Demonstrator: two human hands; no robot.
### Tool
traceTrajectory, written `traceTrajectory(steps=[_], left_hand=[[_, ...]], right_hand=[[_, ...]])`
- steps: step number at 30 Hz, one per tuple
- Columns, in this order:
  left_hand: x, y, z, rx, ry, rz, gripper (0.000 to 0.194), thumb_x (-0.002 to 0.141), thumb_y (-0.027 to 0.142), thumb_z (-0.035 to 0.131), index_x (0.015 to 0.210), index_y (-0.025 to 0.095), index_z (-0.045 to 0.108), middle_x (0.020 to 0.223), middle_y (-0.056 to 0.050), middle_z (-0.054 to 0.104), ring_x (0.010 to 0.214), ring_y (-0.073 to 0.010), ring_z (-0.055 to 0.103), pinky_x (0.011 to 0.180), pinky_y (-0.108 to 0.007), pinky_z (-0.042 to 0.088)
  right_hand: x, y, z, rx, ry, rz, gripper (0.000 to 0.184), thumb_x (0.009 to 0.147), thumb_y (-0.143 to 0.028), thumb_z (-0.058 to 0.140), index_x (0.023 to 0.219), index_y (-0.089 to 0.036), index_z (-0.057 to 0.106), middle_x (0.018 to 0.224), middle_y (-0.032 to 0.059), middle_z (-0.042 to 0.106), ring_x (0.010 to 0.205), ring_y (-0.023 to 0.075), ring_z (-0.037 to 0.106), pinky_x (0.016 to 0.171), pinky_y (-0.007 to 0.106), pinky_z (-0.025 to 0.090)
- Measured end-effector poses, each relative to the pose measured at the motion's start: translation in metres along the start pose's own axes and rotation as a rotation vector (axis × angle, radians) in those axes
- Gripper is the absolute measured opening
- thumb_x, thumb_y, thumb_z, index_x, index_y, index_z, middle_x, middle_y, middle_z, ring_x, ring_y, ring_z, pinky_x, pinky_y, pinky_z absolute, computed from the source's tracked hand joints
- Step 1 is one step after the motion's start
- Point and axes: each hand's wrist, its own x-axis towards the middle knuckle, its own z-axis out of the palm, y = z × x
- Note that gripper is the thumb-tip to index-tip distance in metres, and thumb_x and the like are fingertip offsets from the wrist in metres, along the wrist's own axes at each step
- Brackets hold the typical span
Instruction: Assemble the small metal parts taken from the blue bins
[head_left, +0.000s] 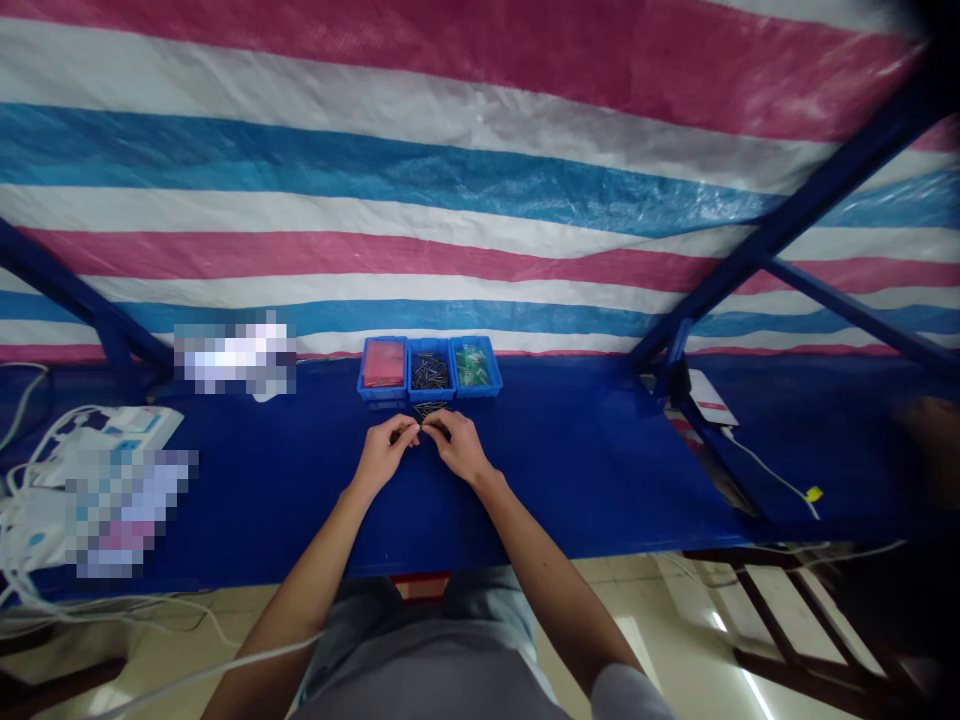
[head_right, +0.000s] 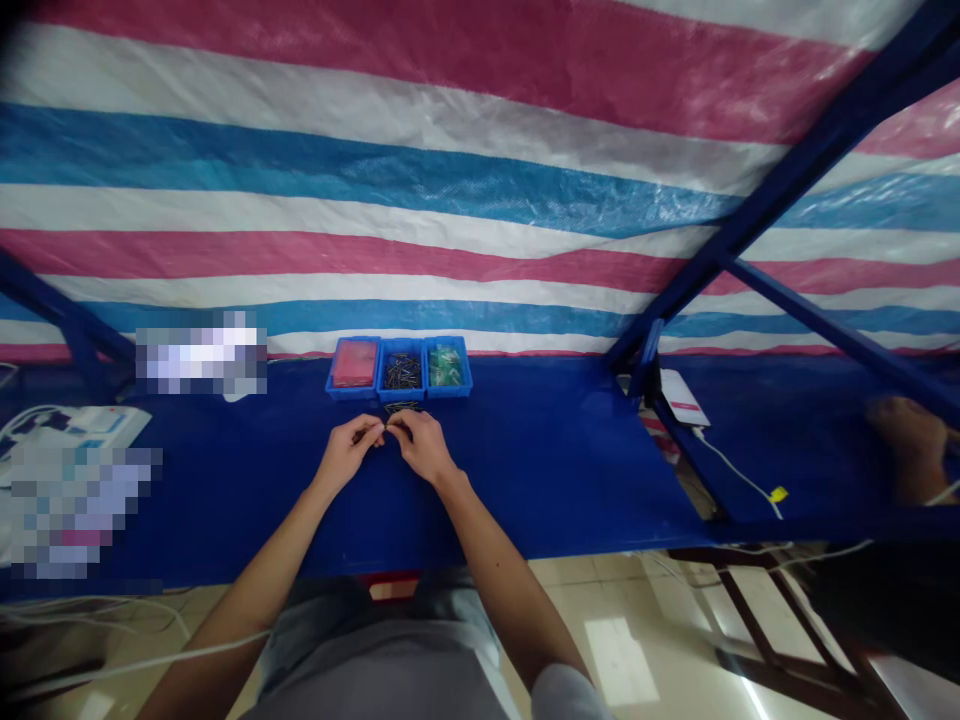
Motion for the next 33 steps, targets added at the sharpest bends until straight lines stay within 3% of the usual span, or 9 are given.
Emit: traceTrajectory(steps=[13,25,33], left_hand=[[-0.002,0.009,-0.002,0.108,-0.037,0.009,0.043,0.100,0.045,0.045,0.070,0.019,0.059,0.063,0.001,0.060,0.059,-0.0137,0.054,0.064,-0.024,0.040],[-0.002,0.005,0.002,0.099,0.042,-0.020,0.056,0.099,0.050,0.042,0.053,0.020,0.050,0.047,0.001,0.052,0.053,-0.0151,0.055,0.064,-0.027,0.043],[-0.001,0.012,0.000,0.101,-0.001,-0.001,0.044,0.098,0.047,0.046,0.067,0.019,0.058,0.063,0.001,0.061,0.061,-0.0140,0.056,0.066,-0.024,0.042]], right_hand=[[-0.001,-0.002,-0.001,-0.082,-0.067,-0.082,0.019,0.102,-0.032,0.051,0.100,-0.025,0.069,0.093,0.0040,0.072,0.086,0.0180,0.065,0.084,0.032,0.040],[-0.001,-0.006,0.001,-0.090,-0.105,-0.122,0.021,0.103,-0.029,0.047,0.104,-0.024,0.068,0.093,0.0045,0.072,0.088,0.0183,0.064,0.085,0.032,0.040],[-0.001,-0.002,0.000,-0.080,-0.020,-0.097,0.019,0.101,-0.025,0.049,0.100,-0.024,0.068,0.094,0.0048,0.070,0.089,0.0189,0.063,0.086,0.034,0.044]])
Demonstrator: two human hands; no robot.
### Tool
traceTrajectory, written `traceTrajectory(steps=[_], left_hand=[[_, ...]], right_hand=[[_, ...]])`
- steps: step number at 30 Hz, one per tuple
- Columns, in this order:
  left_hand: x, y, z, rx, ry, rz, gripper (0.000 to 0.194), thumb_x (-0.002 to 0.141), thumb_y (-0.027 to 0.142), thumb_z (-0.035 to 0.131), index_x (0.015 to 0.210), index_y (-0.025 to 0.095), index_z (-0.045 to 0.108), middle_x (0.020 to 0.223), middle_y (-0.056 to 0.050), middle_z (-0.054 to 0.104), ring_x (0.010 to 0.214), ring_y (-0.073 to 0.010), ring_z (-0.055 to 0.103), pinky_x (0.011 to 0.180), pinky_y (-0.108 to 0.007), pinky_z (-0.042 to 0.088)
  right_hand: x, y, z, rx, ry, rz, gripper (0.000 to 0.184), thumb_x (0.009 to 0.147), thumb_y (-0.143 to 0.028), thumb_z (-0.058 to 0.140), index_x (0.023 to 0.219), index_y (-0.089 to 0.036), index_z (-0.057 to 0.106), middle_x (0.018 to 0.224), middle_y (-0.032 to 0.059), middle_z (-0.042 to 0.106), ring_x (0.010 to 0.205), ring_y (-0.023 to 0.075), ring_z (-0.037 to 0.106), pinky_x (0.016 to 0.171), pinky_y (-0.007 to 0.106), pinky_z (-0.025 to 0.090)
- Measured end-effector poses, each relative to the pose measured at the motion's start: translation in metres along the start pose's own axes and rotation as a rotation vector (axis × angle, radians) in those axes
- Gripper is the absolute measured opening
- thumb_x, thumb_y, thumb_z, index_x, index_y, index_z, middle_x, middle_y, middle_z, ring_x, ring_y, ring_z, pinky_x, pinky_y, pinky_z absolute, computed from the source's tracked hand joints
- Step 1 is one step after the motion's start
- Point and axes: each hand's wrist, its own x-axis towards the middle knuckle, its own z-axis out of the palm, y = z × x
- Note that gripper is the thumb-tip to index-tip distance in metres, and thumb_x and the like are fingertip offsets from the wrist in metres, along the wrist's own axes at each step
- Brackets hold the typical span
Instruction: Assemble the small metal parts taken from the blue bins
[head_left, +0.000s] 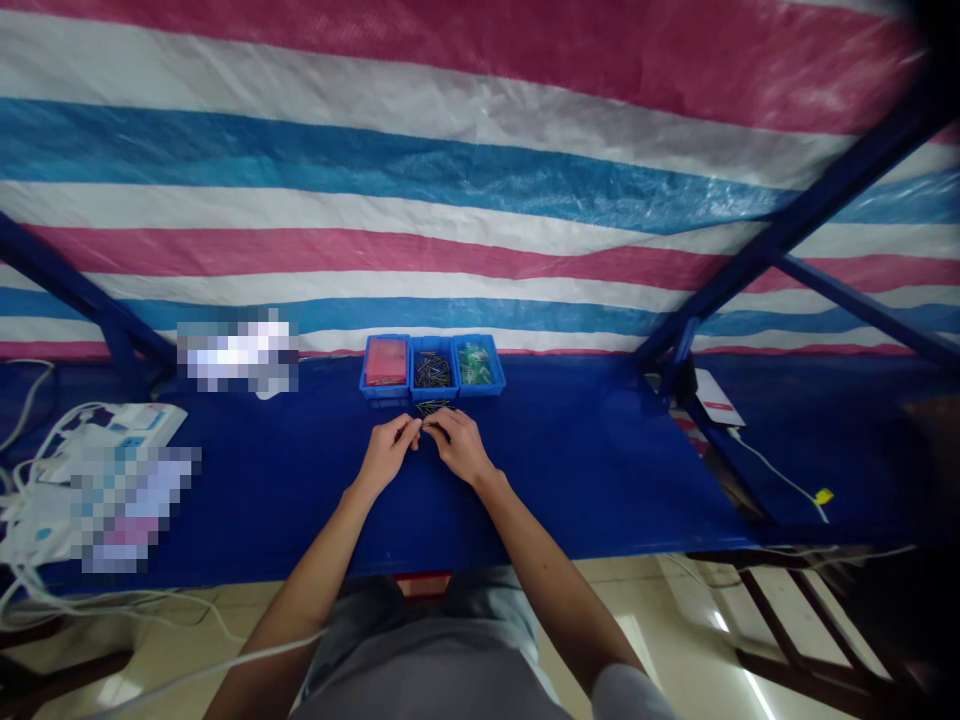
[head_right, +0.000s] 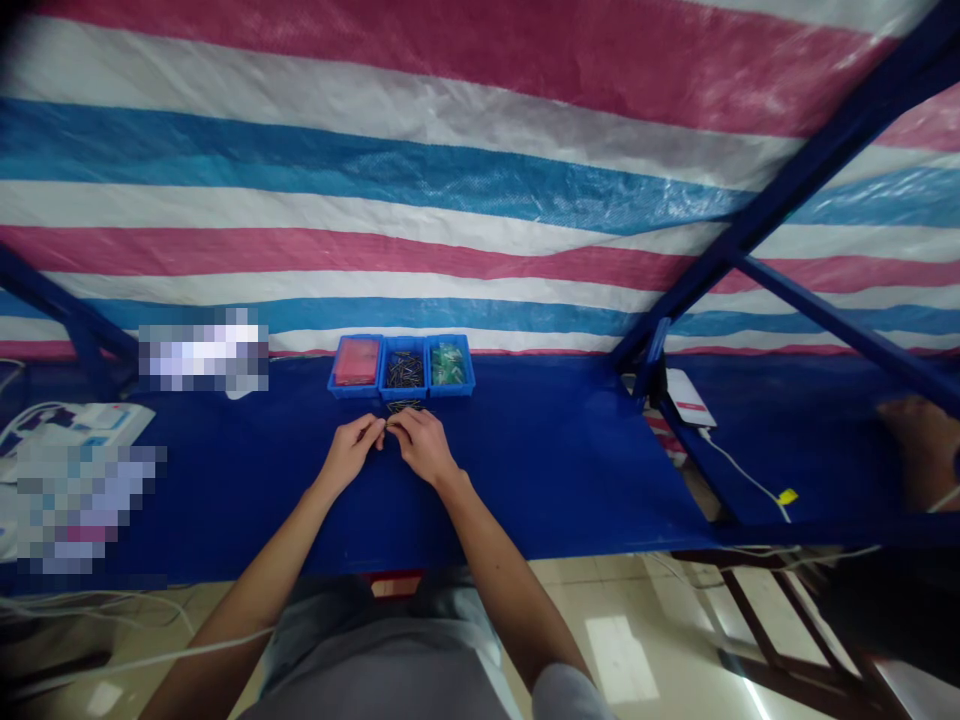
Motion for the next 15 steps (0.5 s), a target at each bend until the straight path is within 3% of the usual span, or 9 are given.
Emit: traceTrajectory(steps=[5,15], left_hand=[[0.0009,-0.0018,0.0002,-0.061,-0.057,0.015,0.036,0.098,0.044,0.048,0.077,0.018,0.061,0.068,0.000,0.063,0.066,-0.0146,0.059,0.069,-0.024,0.045],[0.0015,-0.0069,0.0012,-0.061,-0.064,0.035,0.030,0.098,0.040,0.050,0.078,0.018,0.060,0.068,0.001,0.062,0.064,-0.0137,0.058,0.067,-0.024,0.045]], right_hand=[[-0.0007,0.0022,-0.0003,0.049,0.030,-0.004,0.021,0.100,-0.022,0.049,0.100,-0.025,0.069,0.102,0.0056,0.068,0.095,0.0186,0.063,0.088,0.032,0.047],[-0.0002,0.0011,-0.0030,0.045,-0.016,0.033,0.017,0.099,-0.022,0.052,0.093,-0.023,0.068,0.094,0.0045,0.067,0.087,0.0178,0.063,0.083,0.029,0.047]])
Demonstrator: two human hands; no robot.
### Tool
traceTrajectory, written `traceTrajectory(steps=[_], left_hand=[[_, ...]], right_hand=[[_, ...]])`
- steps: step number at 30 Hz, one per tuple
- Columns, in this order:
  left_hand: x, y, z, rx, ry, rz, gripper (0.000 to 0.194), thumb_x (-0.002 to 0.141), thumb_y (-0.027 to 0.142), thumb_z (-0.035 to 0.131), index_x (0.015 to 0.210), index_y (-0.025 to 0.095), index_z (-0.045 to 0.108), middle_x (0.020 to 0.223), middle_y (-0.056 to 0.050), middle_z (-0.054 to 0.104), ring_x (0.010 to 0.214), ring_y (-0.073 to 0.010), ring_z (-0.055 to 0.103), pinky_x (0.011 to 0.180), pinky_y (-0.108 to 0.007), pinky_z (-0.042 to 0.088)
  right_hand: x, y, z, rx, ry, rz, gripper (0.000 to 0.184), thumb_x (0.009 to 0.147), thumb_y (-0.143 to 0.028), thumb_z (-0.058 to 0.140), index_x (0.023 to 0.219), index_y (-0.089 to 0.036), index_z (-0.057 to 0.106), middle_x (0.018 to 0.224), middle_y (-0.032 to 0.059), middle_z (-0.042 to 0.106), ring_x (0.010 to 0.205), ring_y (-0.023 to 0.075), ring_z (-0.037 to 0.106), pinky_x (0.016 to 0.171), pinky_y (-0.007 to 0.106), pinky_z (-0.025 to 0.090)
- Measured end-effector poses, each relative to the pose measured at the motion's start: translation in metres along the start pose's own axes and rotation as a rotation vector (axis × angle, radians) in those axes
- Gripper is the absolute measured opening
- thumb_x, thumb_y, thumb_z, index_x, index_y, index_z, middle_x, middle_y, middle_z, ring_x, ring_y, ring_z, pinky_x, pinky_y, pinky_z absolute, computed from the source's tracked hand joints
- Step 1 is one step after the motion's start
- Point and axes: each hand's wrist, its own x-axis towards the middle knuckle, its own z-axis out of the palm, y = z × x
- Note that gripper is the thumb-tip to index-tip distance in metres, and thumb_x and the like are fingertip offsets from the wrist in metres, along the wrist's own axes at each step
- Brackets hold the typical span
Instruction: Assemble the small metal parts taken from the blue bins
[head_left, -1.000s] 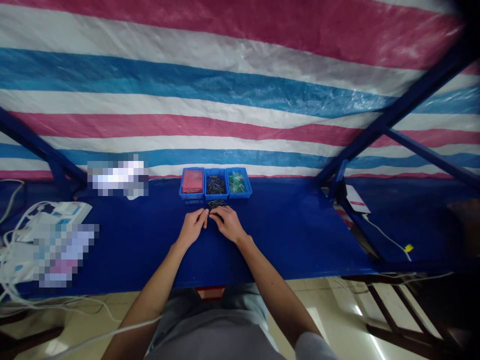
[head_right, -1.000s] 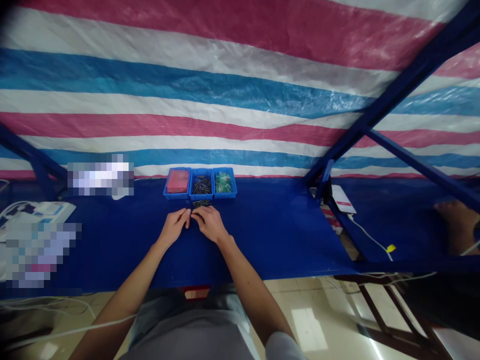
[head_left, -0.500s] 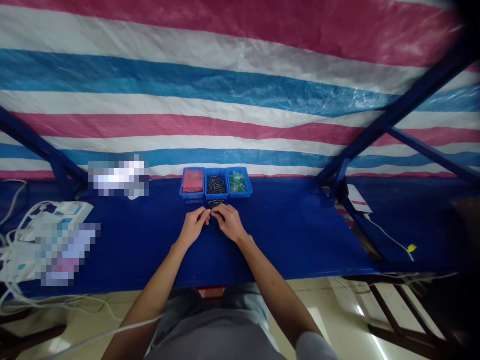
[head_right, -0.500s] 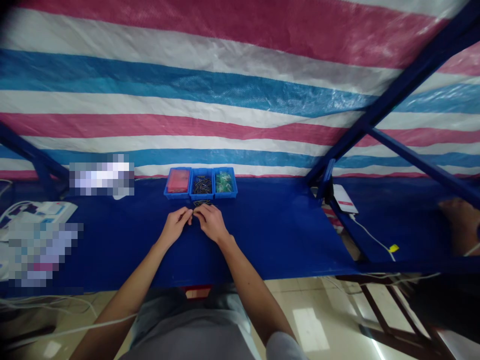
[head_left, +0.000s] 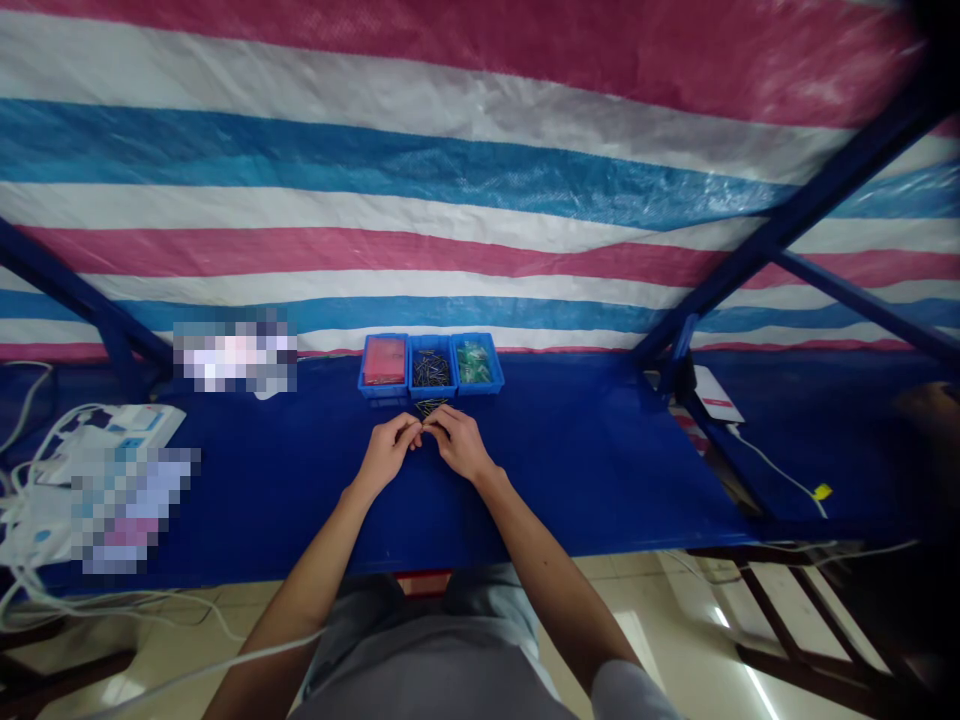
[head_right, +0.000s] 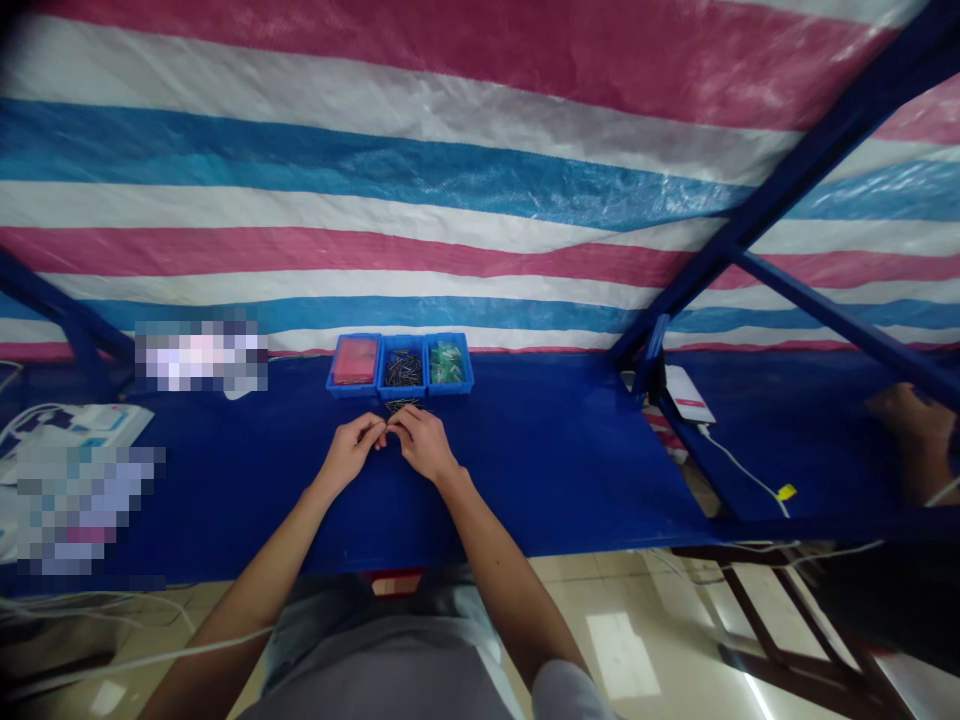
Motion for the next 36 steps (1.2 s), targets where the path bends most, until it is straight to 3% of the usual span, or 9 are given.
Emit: traceTrajectory(steps=[8,21,23,28,31,36], left_hand=[[-0.001,0.003,0.000,0.012,0.013,0.016,0.029,0.098,0.037,0.050,0.078,0.018,0.059,0.068,0.002,0.060,0.064,-0.0126,0.057,0.068,-0.023,0.044],[-0.002,0.005,-0.001,-0.002,-0.015,0.039,0.030,0.099,0.038,0.050,0.078,0.017,0.059,0.068,0.001,0.061,0.064,-0.0132,0.058,0.069,-0.024,0.044],[-0.003,0.006,-0.001,-0.002,-0.007,0.037,0.030,0.099,0.038,0.050,0.079,0.017,0.059,0.068,0.001,0.060,0.064,-0.0130,0.058,0.068,-0.024,0.043],[-0.003,0.008,-0.002,-0.003,0.035,0.005,0.032,0.100,0.039,0.047,0.078,0.017,0.057,0.064,0.003,0.055,0.059,-0.0119,0.051,0.063,-0.023,0.038],[-0.004,0.010,-0.002,-0.007,0.035,-0.009,0.034,0.100,0.039,0.046,0.075,0.017,0.055,0.063,0.003,0.055,0.058,-0.0117,0.049,0.061,-0.023,0.037],[-0.003,0.011,-0.002,0.002,0.032,-0.002,0.034,0.100,0.040,0.047,0.075,0.018,0.056,0.064,0.002,0.055,0.060,-0.0123,0.051,0.063,-0.024,0.038]], right_hand=[[0.000,-0.002,0.001,-0.034,-0.047,-0.008,0.018,0.101,-0.023,0.047,0.095,-0.021,0.064,0.092,0.0045,0.067,0.084,0.0168,0.062,0.079,0.026,0.045],[-0.001,-0.002,0.005,-0.139,-0.063,0.048,0.042,0.106,-0.037,0.038,0.072,-0.020,0.055,0.067,0.0004,0.060,0.061,0.0125,0.055,0.063,0.023,0.036],[-0.001,-0.002,0.004,-0.116,-0.054,0.045,0.041,0.106,-0.038,0.040,0.075,-0.020,0.059,0.070,0.0011,0.064,0.064,0.0129,0.059,0.064,0.023,0.038],[-0.002,-0.002,0.003,-0.004,0.023,0.006,0.022,0.100,-0.037,0.053,0.113,-0.024,0.066,0.099,0.0042,0.073,0.086,0.0166,0.068,0.079,0.025,0.048],[-0.001,-0.001,0.003,0.015,0.031,-0.029,0.022,0.102,-0.032,0.050,0.110,-0.025,0.069,0.102,0.0048,0.072,0.092,0.0172,0.068,0.084,0.027,0.049],[-0.002,-0.002,0.002,-0.009,0.021,-0.030,0.024,0.103,-0.031,0.048,0.101,-0.023,0.070,0.093,0.0050,0.071,0.083,0.0166,0.066,0.080,0.027,0.048]])
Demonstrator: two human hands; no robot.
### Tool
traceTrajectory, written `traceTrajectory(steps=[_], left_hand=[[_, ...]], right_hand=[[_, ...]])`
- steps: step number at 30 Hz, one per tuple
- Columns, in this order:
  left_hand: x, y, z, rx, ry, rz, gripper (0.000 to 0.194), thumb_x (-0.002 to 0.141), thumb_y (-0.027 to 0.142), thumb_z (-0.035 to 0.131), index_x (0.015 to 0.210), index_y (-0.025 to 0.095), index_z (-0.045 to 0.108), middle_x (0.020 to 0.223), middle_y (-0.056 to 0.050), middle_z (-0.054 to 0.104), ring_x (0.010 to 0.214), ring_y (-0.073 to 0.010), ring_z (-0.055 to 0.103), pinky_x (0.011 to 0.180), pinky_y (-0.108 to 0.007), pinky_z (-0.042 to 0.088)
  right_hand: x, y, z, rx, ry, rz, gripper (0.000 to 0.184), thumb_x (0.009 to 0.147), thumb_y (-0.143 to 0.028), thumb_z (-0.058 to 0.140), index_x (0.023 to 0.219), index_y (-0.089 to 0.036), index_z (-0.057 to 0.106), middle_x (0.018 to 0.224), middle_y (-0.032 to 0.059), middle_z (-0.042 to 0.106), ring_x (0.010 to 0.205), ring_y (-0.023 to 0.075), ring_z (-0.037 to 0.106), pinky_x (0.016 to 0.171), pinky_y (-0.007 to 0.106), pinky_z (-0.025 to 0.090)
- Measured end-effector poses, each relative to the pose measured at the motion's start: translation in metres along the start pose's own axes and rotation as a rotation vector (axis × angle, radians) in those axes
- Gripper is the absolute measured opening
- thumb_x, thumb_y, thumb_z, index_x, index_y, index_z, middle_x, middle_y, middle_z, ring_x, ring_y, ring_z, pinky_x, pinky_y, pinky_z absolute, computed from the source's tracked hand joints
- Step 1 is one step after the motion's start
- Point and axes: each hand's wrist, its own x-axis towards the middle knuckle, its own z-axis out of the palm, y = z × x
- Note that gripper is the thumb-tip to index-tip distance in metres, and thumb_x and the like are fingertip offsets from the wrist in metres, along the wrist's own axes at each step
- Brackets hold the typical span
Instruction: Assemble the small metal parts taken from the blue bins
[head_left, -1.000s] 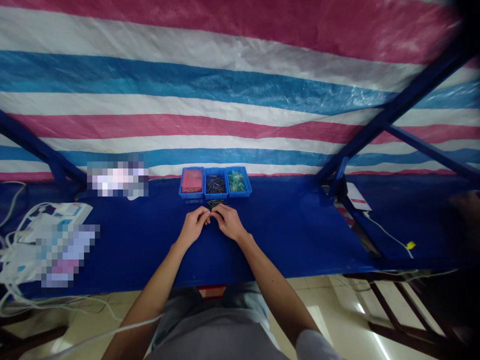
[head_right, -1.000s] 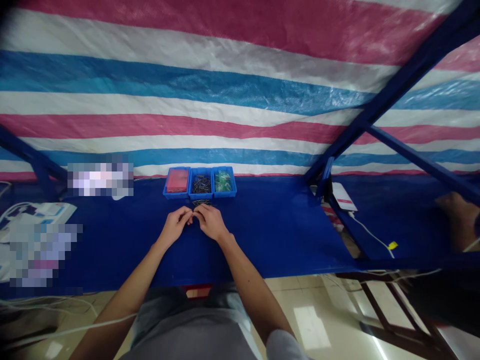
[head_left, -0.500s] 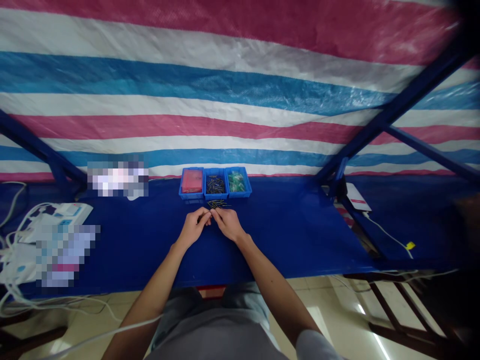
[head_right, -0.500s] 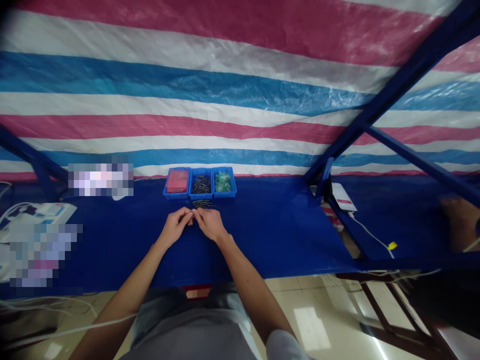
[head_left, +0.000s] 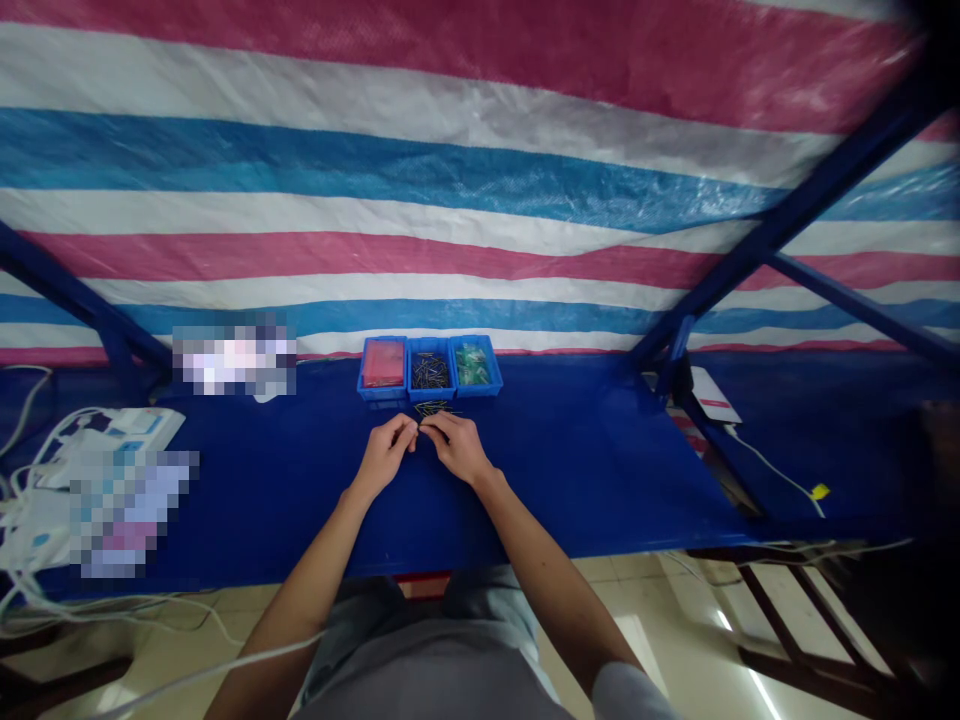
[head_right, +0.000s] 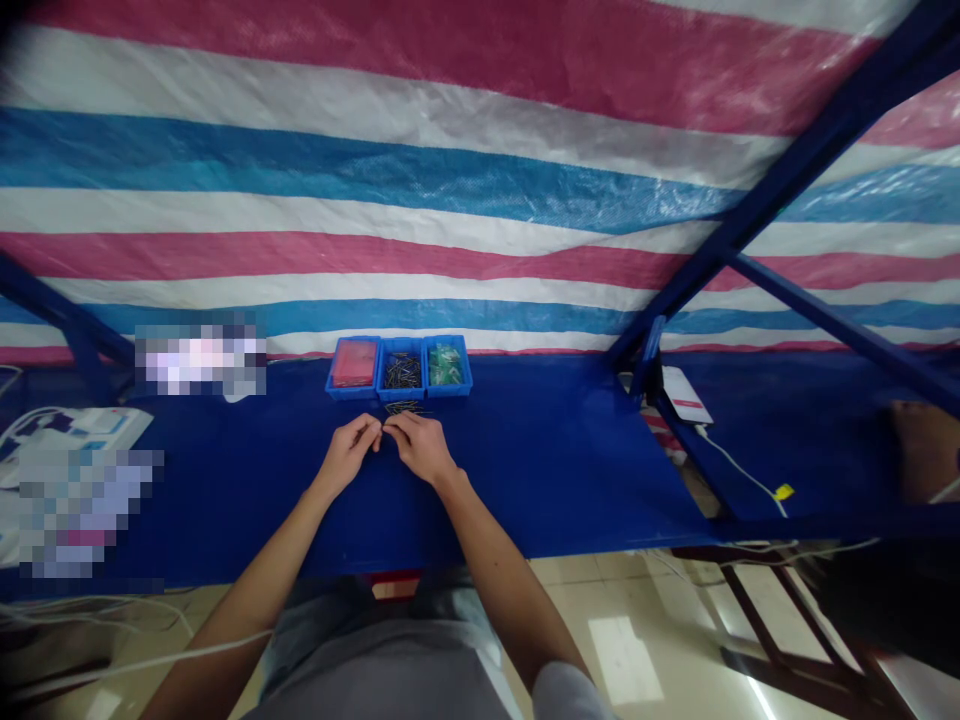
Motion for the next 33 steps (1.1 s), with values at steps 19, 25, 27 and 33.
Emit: traceTrajectory(steps=[19,25,27,33], left_hand=[[0.0018,-0.0044,0.0004,0.012,0.007,-0.016,0.035,0.099,0.045,0.046,0.080,0.018,0.056,0.065,0.002,0.058,0.062,-0.0138,0.055,0.065,-0.025,0.041],[0.0019,-0.0036,0.0014,-0.003,0.020,-0.020,0.035,0.098,0.046,0.047,0.080,0.018,0.058,0.064,0.001,0.059,0.062,-0.0141,0.056,0.066,-0.025,0.043],[0.0016,-0.0037,0.0017,-0.031,0.012,-0.021,0.033,0.098,0.045,0.049,0.082,0.018,0.059,0.065,0.001,0.059,0.063,-0.0140,0.057,0.067,-0.025,0.044],[0.0011,-0.0043,0.0015,-0.078,0.010,-0.016,0.029,0.097,0.044,0.051,0.087,0.018,0.060,0.068,0.001,0.060,0.063,-0.0136,0.057,0.066,-0.025,0.045]], right_hand=[[-0.0012,-0.0014,-0.0007,0.003,0.023,0.039,0.018,0.100,-0.030,0.050,0.107,-0.021,0.064,0.098,0.0054,0.072,0.084,0.0171,0.067,0.076,0.026,0.047],[-0.0003,0.0007,-0.0003,0.004,0.014,0.040,0.019,0.100,-0.027,0.048,0.103,-0.021,0.065,0.094,0.0057,0.071,0.086,0.0179,0.067,0.079,0.027,0.048],[-0.0002,0.0006,-0.0004,-0.004,0.013,0.047,0.020,0.101,-0.027,0.046,0.104,-0.021,0.065,0.094,0.0059,0.071,0.086,0.0176,0.067,0.079,0.027,0.047],[-0.0003,-0.0004,0.0007,-0.039,0.014,0.064,0.023,0.103,-0.031,0.045,0.099,-0.020,0.064,0.089,0.0051,0.070,0.079,0.0167,0.065,0.073,0.026,0.044]])
